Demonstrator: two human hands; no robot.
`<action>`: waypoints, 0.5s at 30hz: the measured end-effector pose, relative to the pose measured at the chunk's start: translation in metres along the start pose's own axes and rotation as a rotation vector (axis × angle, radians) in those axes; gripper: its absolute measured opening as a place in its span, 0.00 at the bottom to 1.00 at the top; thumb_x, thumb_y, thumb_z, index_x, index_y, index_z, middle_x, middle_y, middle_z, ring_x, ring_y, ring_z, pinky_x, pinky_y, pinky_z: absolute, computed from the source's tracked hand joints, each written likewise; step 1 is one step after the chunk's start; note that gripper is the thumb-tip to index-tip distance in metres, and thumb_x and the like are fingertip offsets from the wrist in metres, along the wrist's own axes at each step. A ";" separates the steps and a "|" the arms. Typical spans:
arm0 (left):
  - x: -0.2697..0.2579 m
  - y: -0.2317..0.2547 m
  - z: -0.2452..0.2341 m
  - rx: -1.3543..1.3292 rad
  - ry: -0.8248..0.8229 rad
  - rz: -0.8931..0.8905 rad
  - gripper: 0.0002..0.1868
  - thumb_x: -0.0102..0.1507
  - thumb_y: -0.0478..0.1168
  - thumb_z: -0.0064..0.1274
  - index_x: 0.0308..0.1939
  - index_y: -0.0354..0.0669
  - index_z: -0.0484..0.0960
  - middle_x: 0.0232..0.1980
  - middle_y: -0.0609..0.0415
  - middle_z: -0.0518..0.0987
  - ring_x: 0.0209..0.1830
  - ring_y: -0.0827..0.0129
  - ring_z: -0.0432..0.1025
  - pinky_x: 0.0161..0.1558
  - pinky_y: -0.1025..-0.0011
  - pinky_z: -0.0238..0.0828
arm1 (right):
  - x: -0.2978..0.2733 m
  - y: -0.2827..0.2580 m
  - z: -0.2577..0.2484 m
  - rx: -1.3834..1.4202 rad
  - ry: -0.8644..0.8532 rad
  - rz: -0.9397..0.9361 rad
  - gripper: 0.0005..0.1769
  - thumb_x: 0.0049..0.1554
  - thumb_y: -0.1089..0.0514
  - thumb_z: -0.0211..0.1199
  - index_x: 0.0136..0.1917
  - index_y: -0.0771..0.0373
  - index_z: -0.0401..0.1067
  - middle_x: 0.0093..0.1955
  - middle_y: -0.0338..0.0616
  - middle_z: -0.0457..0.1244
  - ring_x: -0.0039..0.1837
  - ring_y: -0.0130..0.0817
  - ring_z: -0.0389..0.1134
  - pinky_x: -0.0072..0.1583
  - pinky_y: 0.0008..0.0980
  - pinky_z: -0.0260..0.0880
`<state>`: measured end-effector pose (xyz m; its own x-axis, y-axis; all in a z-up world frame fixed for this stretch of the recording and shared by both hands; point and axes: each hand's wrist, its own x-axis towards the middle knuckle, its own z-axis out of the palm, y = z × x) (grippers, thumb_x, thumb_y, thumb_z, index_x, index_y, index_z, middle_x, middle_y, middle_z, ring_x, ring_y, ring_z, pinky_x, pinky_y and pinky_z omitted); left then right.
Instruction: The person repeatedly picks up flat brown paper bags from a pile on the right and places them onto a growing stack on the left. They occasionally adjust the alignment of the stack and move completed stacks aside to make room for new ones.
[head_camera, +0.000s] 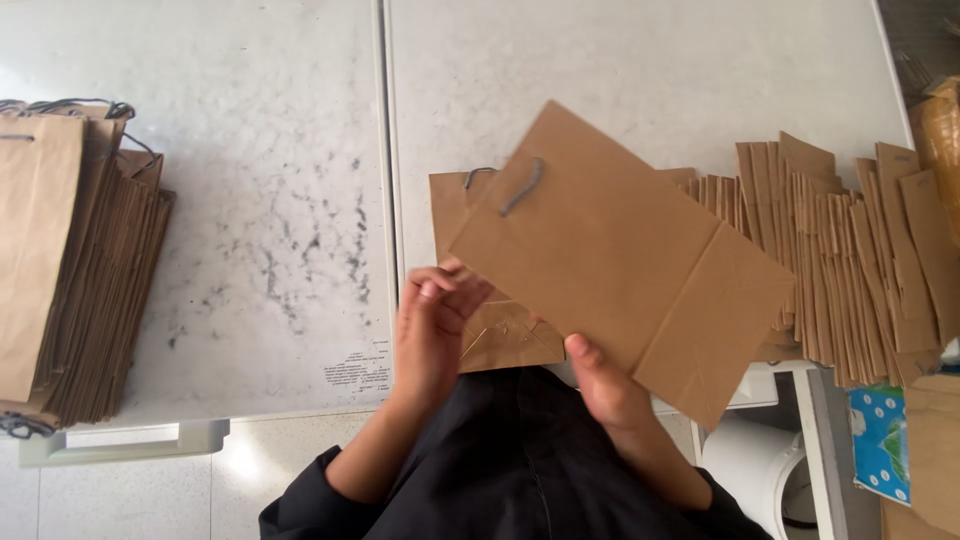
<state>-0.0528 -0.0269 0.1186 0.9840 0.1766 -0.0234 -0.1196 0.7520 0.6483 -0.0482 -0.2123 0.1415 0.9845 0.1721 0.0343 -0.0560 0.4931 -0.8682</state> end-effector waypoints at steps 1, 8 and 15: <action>0.010 0.009 -0.002 0.041 0.022 0.092 0.10 0.72 0.47 0.37 0.42 0.46 0.67 0.65 0.42 0.75 0.59 0.49 0.74 0.61 0.51 0.70 | 0.007 -0.004 0.001 -0.009 -0.029 0.016 0.24 0.58 0.58 0.57 0.69 0.56 0.67 0.63 0.45 0.67 0.68 0.38 0.64 0.69 0.48 0.64; -0.017 -0.026 -0.013 0.197 -0.254 -0.070 0.31 0.61 0.49 0.60 0.56 0.42 0.57 0.54 0.34 0.77 0.55 0.42 0.75 0.58 0.47 0.71 | -0.016 0.011 -0.026 -0.207 0.060 0.073 0.30 0.57 0.58 0.58 0.72 0.59 0.60 0.69 0.42 0.61 0.69 0.37 0.61 0.75 0.56 0.53; 0.017 0.005 -0.016 0.342 0.375 -0.146 0.21 0.68 0.47 0.49 0.56 0.32 0.76 0.49 0.39 0.83 0.46 0.55 0.81 0.50 0.57 0.78 | 0.028 0.016 -0.115 0.183 -0.578 0.071 0.47 0.53 0.37 0.64 0.75 0.59 0.48 0.72 0.55 0.56 0.67 0.52 0.63 0.64 0.50 0.68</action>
<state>-0.0390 -0.0100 0.1087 0.8651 0.3477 -0.3616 0.1262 0.5467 0.8277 -0.0027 -0.2976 0.0719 0.7307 0.6193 0.2873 -0.1959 0.5934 -0.7807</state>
